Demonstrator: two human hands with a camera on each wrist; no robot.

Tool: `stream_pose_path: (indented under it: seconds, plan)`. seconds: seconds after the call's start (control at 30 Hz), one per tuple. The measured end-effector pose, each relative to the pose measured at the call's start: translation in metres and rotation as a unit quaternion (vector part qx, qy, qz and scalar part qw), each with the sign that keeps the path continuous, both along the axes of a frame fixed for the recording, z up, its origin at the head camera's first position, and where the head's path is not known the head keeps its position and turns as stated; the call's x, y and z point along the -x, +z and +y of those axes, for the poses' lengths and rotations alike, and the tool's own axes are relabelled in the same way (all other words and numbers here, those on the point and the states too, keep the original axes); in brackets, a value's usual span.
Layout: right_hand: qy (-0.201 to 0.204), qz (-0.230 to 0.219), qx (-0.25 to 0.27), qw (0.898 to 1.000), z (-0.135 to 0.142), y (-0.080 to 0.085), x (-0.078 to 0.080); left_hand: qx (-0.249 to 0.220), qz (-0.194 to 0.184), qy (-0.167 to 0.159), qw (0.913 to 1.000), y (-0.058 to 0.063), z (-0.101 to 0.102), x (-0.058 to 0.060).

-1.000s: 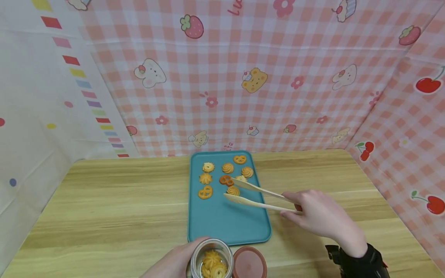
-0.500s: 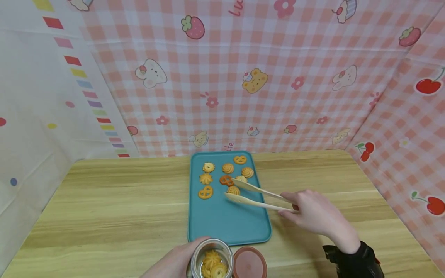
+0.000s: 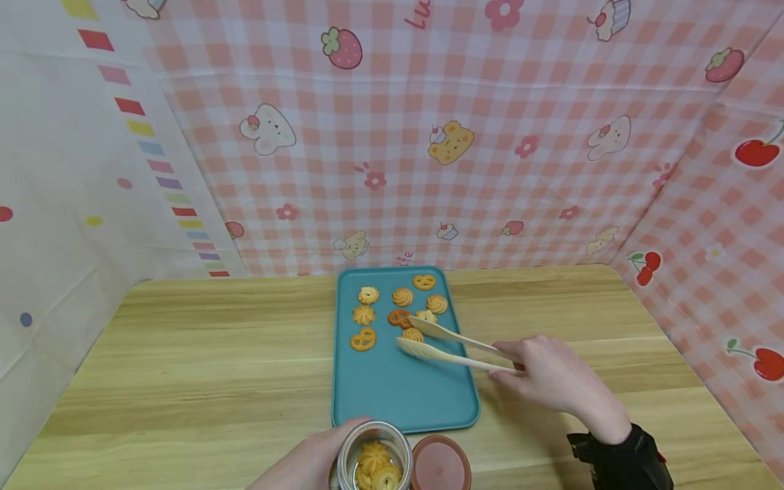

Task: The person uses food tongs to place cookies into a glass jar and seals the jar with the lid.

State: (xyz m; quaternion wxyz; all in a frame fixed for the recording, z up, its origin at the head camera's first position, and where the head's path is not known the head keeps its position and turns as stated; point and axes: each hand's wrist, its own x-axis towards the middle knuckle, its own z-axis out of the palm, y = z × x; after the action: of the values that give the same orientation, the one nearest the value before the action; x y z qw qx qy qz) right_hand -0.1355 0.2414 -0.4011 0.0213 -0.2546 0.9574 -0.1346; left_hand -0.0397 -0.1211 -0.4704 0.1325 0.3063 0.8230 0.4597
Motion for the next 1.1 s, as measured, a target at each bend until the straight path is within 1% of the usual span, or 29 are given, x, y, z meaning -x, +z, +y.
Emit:
stream_pose_path:
  seconds: [0.23, 0.4, 0.63, 0.77, 0.9, 1.1]
  plan:
    - [0.012, -0.003, 0.009, 1.0, 0.001, 0.0, 0.001, 0.0, -0.007, -0.001, 1.0, 0.001, 0.0, 0.001]
    - [0.009, -0.004, 0.01, 1.0, 0.002, -0.001, 0.002, 0.003, -0.008, -0.001, 1.0, 0.001, 0.0, 0.001]
    - [0.018, 0.002, 0.017, 1.0, 0.003, 0.0, 0.001, 0.009, 0.012, 0.002, 0.9999, 0.001, 0.0, 0.001]
    - [0.024, 0.009, 0.019, 0.999, 0.003, 0.003, -0.001, 0.009, 0.007, 0.002, 0.9999, 0.001, -0.001, 0.001]
    - [0.032, 0.013, 0.023, 0.999, 0.003, 0.007, -0.003, 0.008, -0.007, 0.003, 0.9999, 0.001, -0.001, 0.001]
    - [0.059, 0.034, 0.035, 0.997, 0.003, 0.016, -0.008, 0.008, -0.01, 0.002, 0.9999, 0.0, 0.0, 0.001]
